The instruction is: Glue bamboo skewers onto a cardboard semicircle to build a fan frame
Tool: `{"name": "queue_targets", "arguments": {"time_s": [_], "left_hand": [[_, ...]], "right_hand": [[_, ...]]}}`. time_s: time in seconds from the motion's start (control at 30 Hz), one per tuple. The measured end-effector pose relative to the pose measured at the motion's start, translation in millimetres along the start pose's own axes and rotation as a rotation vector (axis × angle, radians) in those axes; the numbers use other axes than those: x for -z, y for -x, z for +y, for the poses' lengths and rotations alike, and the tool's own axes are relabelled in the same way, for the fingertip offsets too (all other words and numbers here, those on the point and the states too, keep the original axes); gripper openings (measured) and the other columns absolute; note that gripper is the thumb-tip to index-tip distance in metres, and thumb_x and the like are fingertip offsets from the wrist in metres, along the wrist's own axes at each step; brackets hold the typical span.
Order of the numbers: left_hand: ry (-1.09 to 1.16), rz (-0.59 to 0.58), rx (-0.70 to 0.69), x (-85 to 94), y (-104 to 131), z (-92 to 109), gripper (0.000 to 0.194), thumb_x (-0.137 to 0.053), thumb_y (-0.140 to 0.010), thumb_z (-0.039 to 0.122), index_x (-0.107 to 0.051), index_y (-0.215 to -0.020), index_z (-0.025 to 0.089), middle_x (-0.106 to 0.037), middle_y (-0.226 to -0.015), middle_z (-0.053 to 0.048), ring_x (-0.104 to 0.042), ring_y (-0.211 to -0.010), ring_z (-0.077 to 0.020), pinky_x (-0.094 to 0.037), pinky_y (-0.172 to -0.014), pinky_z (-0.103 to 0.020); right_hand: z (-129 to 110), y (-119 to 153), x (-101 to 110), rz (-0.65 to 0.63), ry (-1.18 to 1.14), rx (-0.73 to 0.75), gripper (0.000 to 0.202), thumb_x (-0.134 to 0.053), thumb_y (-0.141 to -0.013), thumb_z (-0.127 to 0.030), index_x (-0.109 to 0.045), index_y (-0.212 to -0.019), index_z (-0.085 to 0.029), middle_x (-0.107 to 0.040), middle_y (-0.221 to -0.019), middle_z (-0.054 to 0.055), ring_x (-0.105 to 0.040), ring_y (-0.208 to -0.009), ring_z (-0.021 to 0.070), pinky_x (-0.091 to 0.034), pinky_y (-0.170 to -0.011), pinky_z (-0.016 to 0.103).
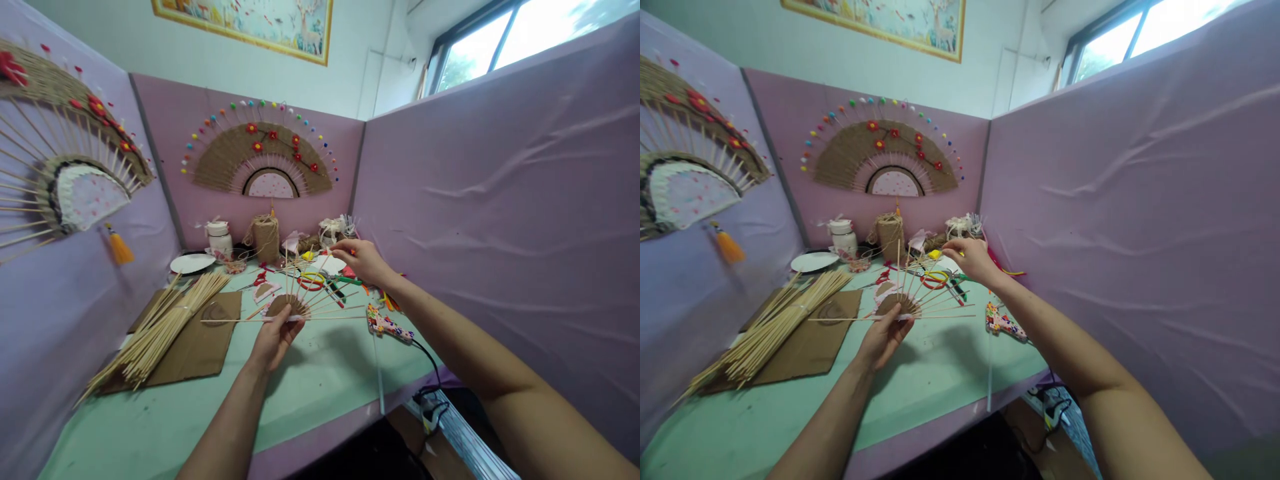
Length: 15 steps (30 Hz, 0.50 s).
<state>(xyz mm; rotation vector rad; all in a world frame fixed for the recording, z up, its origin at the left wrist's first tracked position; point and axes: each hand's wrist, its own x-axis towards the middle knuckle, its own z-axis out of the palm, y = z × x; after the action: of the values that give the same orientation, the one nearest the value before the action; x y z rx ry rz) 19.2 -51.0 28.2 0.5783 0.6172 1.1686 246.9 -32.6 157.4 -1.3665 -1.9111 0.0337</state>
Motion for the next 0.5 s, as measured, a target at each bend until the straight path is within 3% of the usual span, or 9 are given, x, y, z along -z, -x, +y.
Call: {"name": "queue_targets", "arguments": {"time_s": [0.13,0.33,0.5], "left_hand": [[0.028,0.047,-0.016,0.7,-2.9,0.8,0.015,-0.075,-0.076,0.015,-0.068,-0.089,0.015,-0.075,-0.082,-0.003,-0.07,-0.069,-0.0106,-0.06,-0.065,-0.018],[0.052,0.056,-0.015,2.7,-4.1,0.3,0.016,-0.076,-0.073,0.009,-0.067,-0.085,0.015,-0.074,-0.077,-0.001,-0.069,-0.064,-0.0092,-0.06,-0.065,-0.017],[0.048,0.051,0.002,2.5,-3.7,0.2,0.014,-0.077,-0.07,0.006,-0.068,-0.079,0.012,-0.072,-0.071,-0.001,-0.066,-0.059,-0.0082,-0.059,-0.062,-0.015]], "right_hand": [[9.6,2.0,1.2,-0.025,-0.068,-0.027,0.024,-0.054,-0.09,-0.032,-0.073,-0.097,-0.019,-0.075,-0.089,0.005,-0.066,-0.079,0.0172,-0.047,-0.075,0.03],[14.1,8.2,-4.0,-0.159,-0.129,-0.033,0.02,-0.062,-0.083,-0.032,-0.073,-0.09,-0.017,-0.075,-0.087,0.005,-0.067,-0.078,0.017,-0.049,-0.074,0.029],[14.0,11.0,-10.9,-0.199,-0.141,-0.055,0.021,-0.063,-0.081,-0.034,-0.072,-0.078,-0.015,-0.073,-0.075,0.005,-0.064,-0.071,0.0172,-0.048,-0.068,0.029]]}}
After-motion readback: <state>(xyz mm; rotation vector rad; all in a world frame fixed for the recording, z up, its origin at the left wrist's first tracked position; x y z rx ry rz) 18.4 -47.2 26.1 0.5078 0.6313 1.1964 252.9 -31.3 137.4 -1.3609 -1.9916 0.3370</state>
